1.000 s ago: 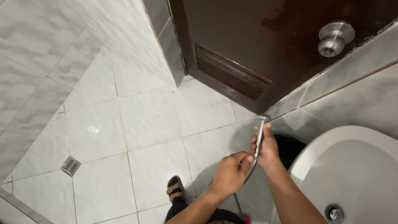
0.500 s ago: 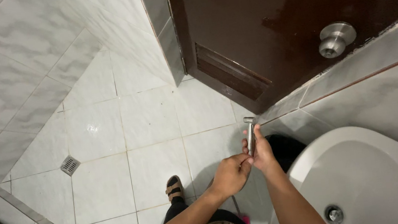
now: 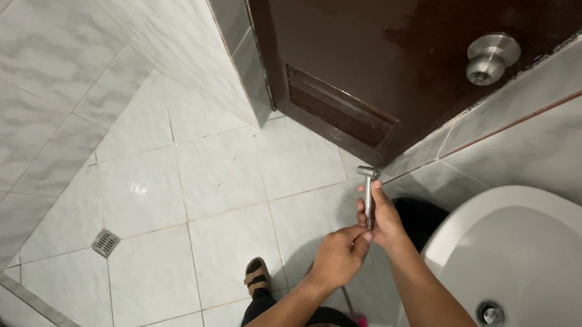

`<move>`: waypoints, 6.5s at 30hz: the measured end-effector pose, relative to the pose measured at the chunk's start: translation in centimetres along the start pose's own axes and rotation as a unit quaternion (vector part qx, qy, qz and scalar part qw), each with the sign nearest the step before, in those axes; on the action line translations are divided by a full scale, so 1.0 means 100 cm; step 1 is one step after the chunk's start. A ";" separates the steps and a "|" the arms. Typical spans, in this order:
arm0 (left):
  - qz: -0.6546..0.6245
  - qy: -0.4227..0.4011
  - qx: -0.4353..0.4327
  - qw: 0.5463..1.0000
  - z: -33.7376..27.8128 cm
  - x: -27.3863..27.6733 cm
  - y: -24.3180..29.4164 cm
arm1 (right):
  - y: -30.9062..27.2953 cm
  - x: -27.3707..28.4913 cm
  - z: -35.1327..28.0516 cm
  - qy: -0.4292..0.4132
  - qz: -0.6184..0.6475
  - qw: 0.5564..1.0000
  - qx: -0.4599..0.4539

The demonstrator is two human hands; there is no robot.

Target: The person disposes of a black trash bag, sweeps the tiled floor with a pink broom, and rinses the floor using a handheld bidet sprayer. They then wash a blue cloth in a green bucket and hang it on a wall rack.

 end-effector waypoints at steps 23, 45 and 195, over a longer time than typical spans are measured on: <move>0.070 -0.030 -0.019 0.997 0.000 -0.001 0.012 | 0.001 -0.002 -0.006 -0.123 0.035 0.991 0.048; -0.023 0.056 0.106 0.993 -0.009 0.038 0.007 | 0.026 -0.048 -0.064 -0.114 -0.105 0.972 0.176; 0.186 -0.805 -0.141 0.546 -0.218 -0.035 -0.053 | 0.444 0.091 -0.440 0.739 0.466 0.424 0.240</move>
Point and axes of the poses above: each hand's wrist, its own z-axis towards the middle knuckle, its own x-axis out of the back of the hand, y = z × x, the point moved 1 cm from there along z, towards the middle knuckle, and after that the axes turned 9 degrees about z, right-handed, at the moved point
